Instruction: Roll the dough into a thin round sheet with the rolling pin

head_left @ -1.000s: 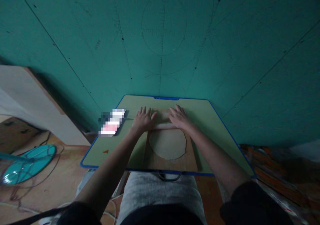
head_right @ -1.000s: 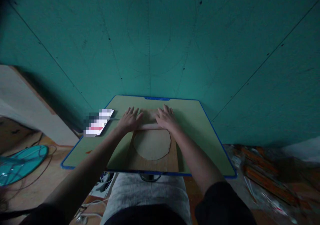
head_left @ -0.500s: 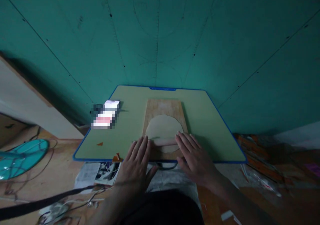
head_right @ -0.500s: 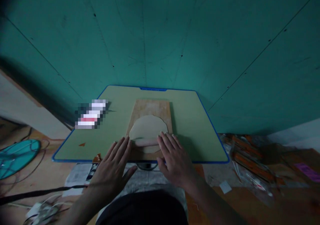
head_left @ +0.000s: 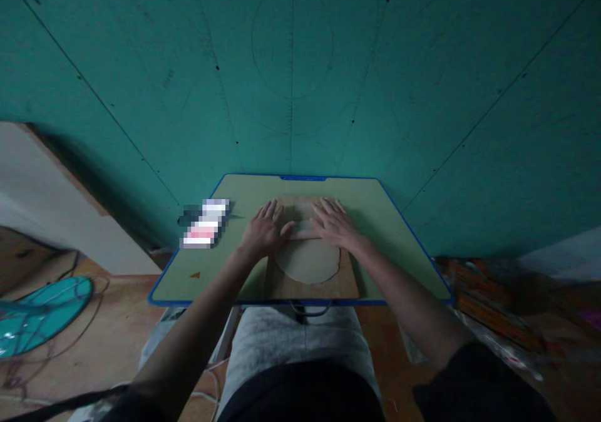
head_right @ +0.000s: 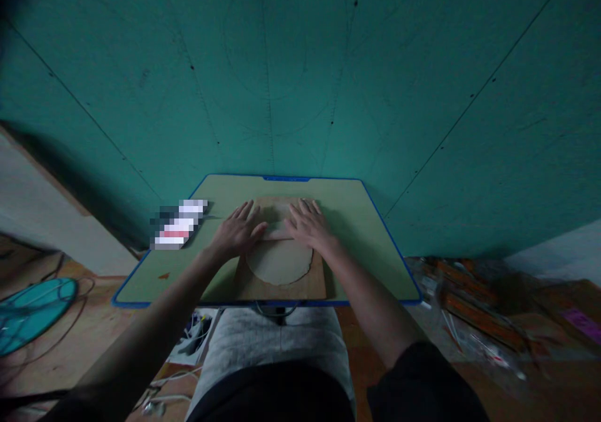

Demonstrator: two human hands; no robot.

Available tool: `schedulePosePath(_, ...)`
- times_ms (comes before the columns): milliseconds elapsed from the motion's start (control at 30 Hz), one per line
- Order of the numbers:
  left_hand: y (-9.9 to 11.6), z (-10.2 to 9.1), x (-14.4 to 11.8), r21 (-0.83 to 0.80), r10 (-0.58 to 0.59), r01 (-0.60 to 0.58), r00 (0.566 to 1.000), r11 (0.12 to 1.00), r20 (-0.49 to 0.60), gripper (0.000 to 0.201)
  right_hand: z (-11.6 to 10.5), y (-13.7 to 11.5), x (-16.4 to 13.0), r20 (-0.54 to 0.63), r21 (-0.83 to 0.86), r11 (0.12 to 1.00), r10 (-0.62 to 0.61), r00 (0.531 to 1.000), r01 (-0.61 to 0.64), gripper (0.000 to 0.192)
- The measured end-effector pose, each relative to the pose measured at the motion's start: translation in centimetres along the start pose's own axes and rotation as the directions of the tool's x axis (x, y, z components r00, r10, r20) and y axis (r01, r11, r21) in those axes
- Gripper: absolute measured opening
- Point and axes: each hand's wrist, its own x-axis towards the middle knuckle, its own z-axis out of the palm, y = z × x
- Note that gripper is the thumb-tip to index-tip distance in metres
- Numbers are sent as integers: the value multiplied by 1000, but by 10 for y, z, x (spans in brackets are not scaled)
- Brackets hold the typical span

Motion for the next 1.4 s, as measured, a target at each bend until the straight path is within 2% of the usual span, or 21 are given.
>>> schedulePosePath(100,16,-6,-48,-19,91,-92,996,996,-19,46,5,-5,-44,-71,9,995,-97,993,98,53)
schedulePosePath(200,45,-12,-110,15,170,-169,977,985,-132,52,8,-8,-91,-125,40,980,-187,974,193,55)
schedulePosePath(233,56,-13,-128,29,187,-185,966,982,-177,56,9,-8,-101,-135,52,977,-199,971,207,56)
schedulePosePath(300,76,-16,-153,6,208,-210,964,978,-168,63,10,-9,-108,-137,79,974,-202,970,214,55)
schedulePosePath(400,96,-18,-167,-81,166,-180,973,980,-158,60,9,-15,-88,-109,128,969,-196,975,209,53)
schedulePosePath(500,101,-17,-169,-194,124,-145,986,970,-115,58,6,-32,-51,-61,183,944,-267,962,273,52)
schedulePosePath(567,97,-14,-172,-226,92,-113,991,968,-98,62,3,-50,-27,-25,212,911,-356,934,353,49)
schedulePosePath(667,84,-8,-185,-213,-7,-28,987,977,-160,64,1,-81,-2,24,232,876,-441,897,424,47)
schedulePosePath(767,68,-1,-202,-226,-98,49,973,973,-210,63,2,-112,13,46,213,876,-452,891,434,43)
schedulePosePath(900,60,2,-210,-271,-116,53,968,961,-224,65,2,-136,23,8,161,875,-463,886,456,37)
schedulePosePath(967,65,0,-205,-302,-114,46,971,952,-208,67,1,-130,21,15,140,879,-461,887,455,37)
schedulePosePath(1033,76,-3,-193,-351,-62,-6,981,936,-182,67,1,-109,12,23,132,886,-450,893,444,40)
schedulePosePath(1133,99,-8,-170,-424,144,-192,979,885,-142,55,3,-57,-20,-8,168,906,-392,920,387,42)
schedulePosePath(1200,117,-7,-152,-463,281,-323,946,825,-160,42,6,-20,-48,-49,241,921,-304,952,306,42)
schedulePosePath(1267,135,-5,-135,-507,364,-415,909,755,-201,31,7,9,-74,-37,292,924,-248,968,248,47)
schedulePosePath(1333,149,-3,-122,-544,423,-480,874,688,-237,24,6,26,-93,6,314,930,-204,979,191,52)
schedulePosePath(1400,155,-4,-116,-571,463,-514,851,640,-247,18,5,27,-101,35,313,938,-169,985,150,53)
